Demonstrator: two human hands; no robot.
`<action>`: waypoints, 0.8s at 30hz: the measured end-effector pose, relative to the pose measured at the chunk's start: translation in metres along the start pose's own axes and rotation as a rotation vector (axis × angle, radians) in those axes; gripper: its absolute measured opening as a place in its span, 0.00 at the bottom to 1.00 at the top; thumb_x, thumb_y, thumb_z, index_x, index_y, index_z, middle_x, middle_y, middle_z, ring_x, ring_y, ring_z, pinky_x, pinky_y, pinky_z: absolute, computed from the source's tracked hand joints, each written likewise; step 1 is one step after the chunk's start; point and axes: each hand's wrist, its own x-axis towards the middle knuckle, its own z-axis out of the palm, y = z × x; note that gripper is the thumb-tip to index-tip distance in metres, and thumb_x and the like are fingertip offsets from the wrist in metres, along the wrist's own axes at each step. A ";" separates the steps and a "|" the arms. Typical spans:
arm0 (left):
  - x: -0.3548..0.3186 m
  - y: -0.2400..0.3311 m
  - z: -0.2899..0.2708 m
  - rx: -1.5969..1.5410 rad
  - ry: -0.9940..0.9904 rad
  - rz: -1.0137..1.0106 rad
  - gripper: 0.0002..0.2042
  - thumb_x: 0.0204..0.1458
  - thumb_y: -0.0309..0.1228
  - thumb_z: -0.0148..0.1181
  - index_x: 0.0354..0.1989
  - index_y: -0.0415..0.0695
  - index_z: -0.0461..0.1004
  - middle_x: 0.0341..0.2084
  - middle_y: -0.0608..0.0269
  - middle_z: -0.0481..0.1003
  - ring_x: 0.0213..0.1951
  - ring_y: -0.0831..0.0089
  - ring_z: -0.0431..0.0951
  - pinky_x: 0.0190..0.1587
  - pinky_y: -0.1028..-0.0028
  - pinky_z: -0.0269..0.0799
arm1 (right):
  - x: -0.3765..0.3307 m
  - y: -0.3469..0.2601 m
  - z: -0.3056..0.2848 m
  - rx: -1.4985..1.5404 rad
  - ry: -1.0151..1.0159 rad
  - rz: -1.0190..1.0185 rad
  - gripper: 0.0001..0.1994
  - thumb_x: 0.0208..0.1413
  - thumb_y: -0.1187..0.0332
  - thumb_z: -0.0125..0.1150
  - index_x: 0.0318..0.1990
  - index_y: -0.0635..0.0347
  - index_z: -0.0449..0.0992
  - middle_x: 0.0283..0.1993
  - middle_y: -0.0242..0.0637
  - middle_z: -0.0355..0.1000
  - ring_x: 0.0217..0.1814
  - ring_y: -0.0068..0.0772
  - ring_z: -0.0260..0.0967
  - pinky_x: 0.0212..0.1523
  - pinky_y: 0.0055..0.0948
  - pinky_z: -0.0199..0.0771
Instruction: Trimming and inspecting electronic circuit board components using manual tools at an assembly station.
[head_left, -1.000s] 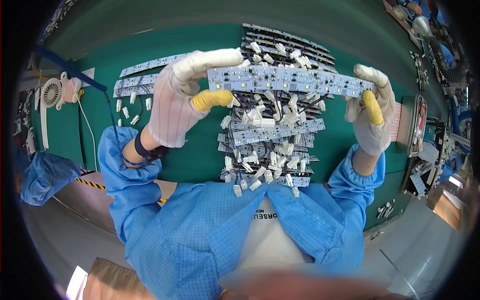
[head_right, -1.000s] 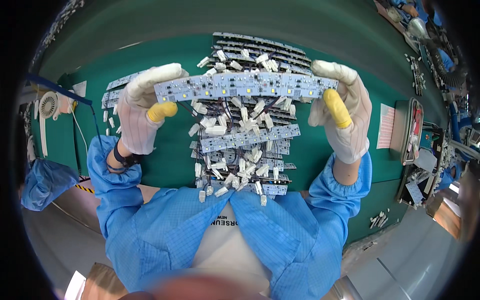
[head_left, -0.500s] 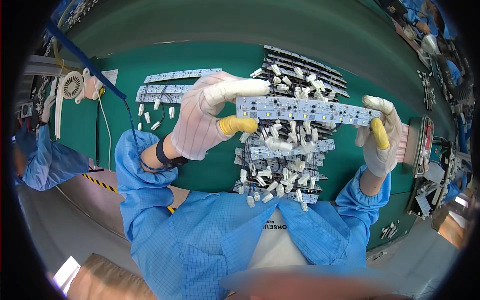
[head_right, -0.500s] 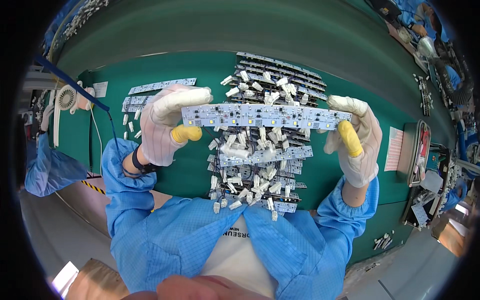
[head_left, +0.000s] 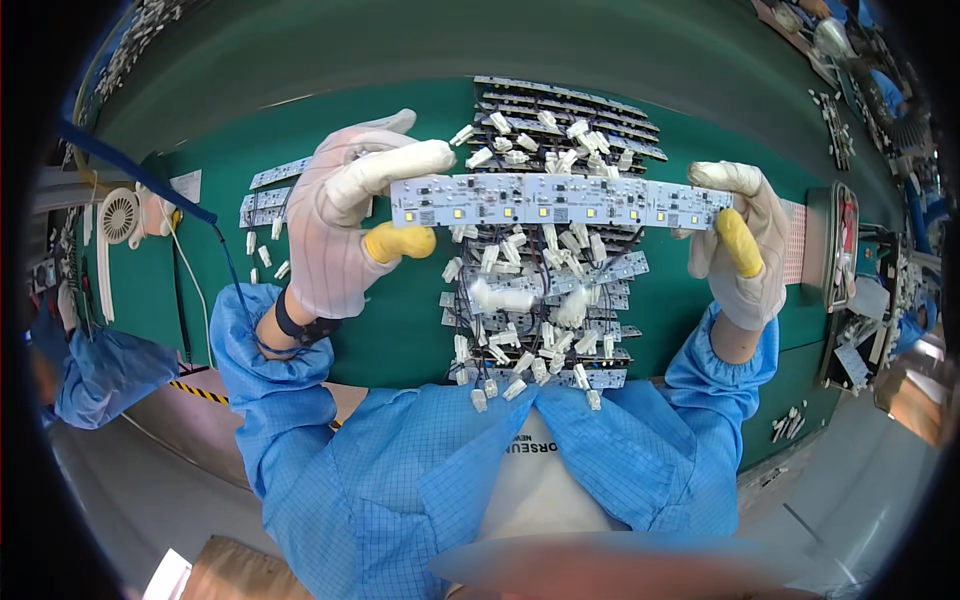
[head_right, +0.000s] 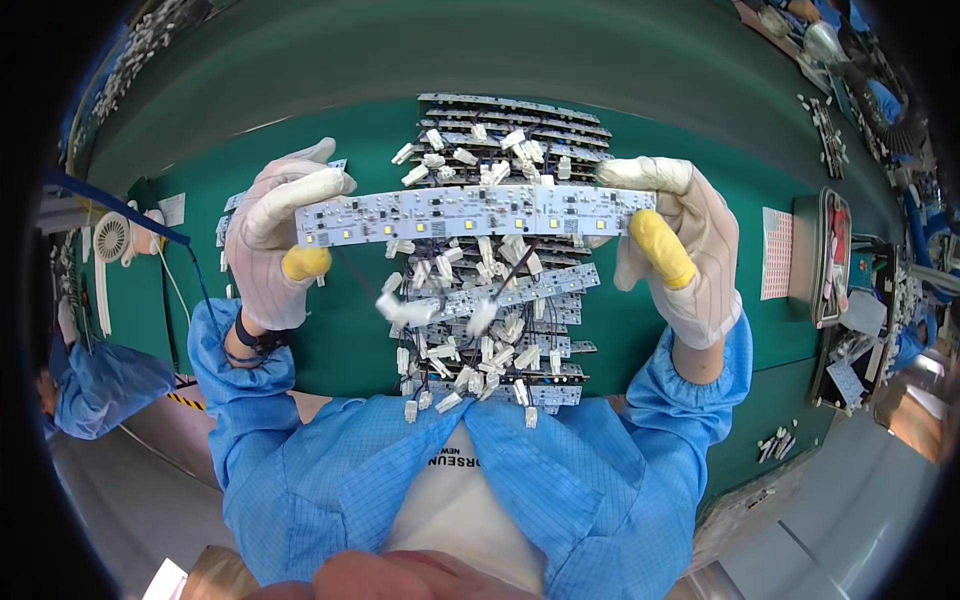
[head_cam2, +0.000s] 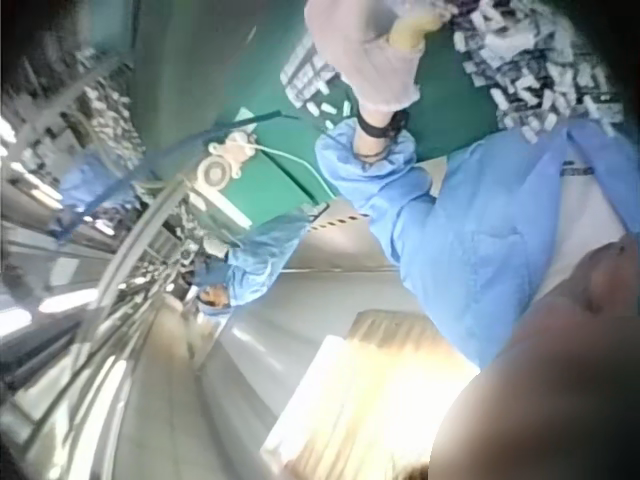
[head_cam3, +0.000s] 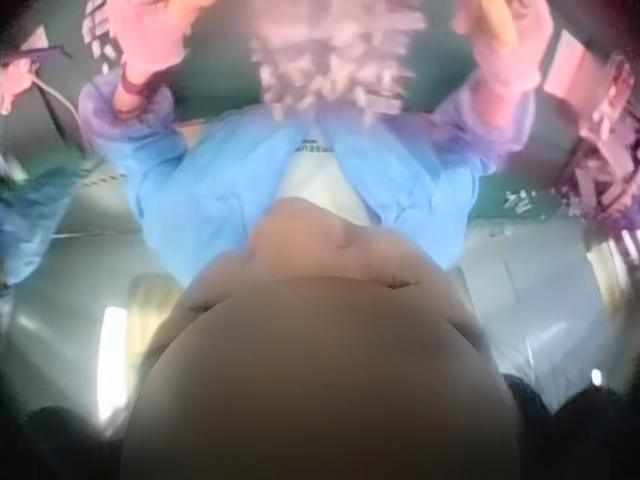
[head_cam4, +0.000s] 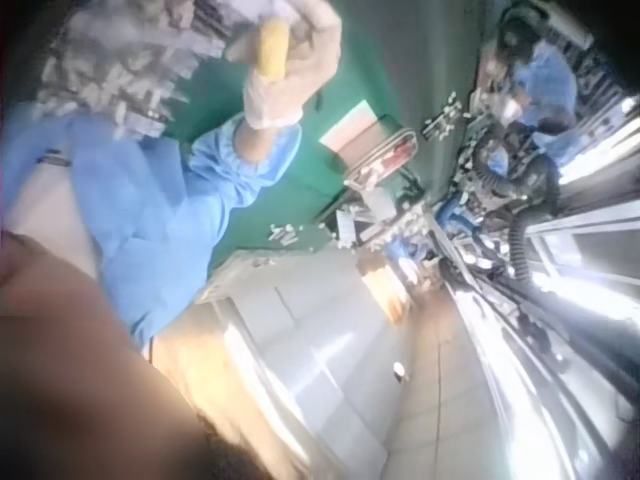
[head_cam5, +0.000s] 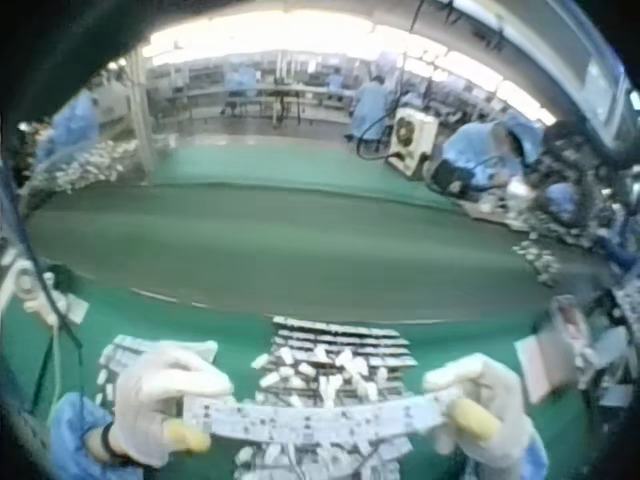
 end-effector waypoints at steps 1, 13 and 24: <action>0.000 0.000 -0.001 -0.016 -0.014 0.000 0.29 0.48 0.56 0.57 0.45 0.41 0.72 0.33 0.57 0.75 0.41 0.64 0.73 0.58 0.52 0.60 | 0.000 -0.003 -0.008 -0.038 -0.065 0.064 0.16 0.58 0.68 0.53 0.50 0.70 0.65 0.38 0.36 0.69 0.30 0.20 0.68 0.21 0.13 0.60; 0.009 -0.005 0.000 0.054 0.044 0.102 0.25 0.49 0.51 0.57 0.45 0.40 0.73 0.37 0.53 0.75 0.42 0.63 0.74 0.60 0.50 0.59 | -0.004 -0.014 0.002 0.022 -0.041 0.023 0.20 0.55 0.67 0.59 0.49 0.75 0.64 0.38 0.44 0.71 0.24 0.22 0.69 0.17 0.12 0.60; 0.013 0.007 0.009 0.108 0.047 -0.178 0.34 0.50 0.61 0.48 0.49 0.38 0.72 0.46 0.50 0.72 0.56 0.54 0.67 0.57 0.61 0.62 | -0.006 -0.018 -0.003 0.037 -0.135 -0.050 0.22 0.56 0.66 0.58 0.52 0.74 0.63 0.46 0.50 0.71 0.22 0.21 0.69 0.16 0.13 0.66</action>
